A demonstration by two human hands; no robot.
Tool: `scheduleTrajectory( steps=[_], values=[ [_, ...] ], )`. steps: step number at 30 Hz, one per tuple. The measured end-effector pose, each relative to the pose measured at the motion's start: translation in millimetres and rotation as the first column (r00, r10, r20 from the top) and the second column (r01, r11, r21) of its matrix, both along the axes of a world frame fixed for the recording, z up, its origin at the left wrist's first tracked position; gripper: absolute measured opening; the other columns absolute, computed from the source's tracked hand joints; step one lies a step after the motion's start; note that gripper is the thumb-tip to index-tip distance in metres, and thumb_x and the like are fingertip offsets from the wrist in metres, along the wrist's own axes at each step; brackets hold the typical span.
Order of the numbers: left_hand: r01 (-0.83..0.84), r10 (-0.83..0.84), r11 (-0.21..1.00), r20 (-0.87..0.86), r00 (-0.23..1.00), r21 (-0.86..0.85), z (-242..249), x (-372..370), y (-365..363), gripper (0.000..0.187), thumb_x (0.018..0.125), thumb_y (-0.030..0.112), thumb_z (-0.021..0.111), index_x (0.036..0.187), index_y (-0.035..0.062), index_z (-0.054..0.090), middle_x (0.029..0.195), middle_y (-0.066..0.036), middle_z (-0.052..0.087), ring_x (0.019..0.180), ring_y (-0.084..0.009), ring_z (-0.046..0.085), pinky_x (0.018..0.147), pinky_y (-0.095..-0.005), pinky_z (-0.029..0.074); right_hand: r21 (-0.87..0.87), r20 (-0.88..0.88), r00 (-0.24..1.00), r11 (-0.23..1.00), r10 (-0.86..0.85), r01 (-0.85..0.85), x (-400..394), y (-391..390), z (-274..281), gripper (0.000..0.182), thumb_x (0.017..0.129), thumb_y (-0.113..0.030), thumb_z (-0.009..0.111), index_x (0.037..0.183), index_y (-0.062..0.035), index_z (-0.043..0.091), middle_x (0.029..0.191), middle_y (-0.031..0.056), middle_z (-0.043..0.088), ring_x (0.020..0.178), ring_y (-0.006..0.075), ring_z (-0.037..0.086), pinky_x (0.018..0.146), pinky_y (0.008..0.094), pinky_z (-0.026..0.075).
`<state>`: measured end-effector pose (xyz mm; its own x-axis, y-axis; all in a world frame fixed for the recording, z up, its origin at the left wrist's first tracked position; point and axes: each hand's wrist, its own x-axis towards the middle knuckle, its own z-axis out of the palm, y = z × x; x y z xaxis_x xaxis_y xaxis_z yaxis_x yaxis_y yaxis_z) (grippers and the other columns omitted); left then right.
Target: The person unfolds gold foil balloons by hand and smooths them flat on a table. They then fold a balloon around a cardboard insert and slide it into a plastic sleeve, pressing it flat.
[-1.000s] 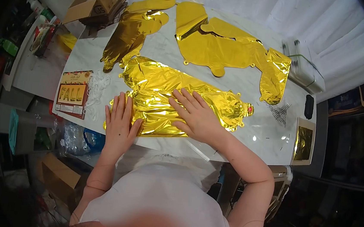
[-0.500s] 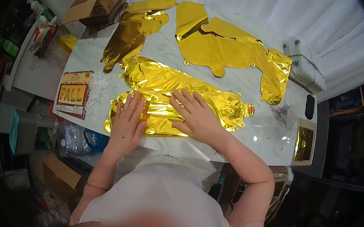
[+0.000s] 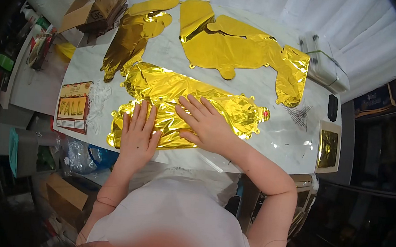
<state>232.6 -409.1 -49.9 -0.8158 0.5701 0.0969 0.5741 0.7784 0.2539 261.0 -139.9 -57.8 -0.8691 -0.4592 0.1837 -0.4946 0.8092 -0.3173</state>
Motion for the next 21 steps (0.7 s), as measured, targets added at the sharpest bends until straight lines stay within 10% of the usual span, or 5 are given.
scheduleTrajectory(
  steps=[21],
  values=[
    [0.008, -0.009, 1.000, -0.021, 1.000, -0.027, -12, 5, 0, 0.073, 0.107, 0.034, 0.054, 0.169, 0.0025, 0.030, 0.177, -0.021, 0.023, 0.166, -0.0366, 0.017, 0.129, -0.0663, 0.003, 0.009, -0.003, 1.000, 1.000, 0.011, -0.011, 2, 1, 2, 0.080, 0.103, -0.051, 0.062, 0.164, -0.0048, 0.040, 0.172, 0.0180, 0.036, 0.160, 0.0359, 0.034, 0.130, 0.0527, 0.026]
  ],
)
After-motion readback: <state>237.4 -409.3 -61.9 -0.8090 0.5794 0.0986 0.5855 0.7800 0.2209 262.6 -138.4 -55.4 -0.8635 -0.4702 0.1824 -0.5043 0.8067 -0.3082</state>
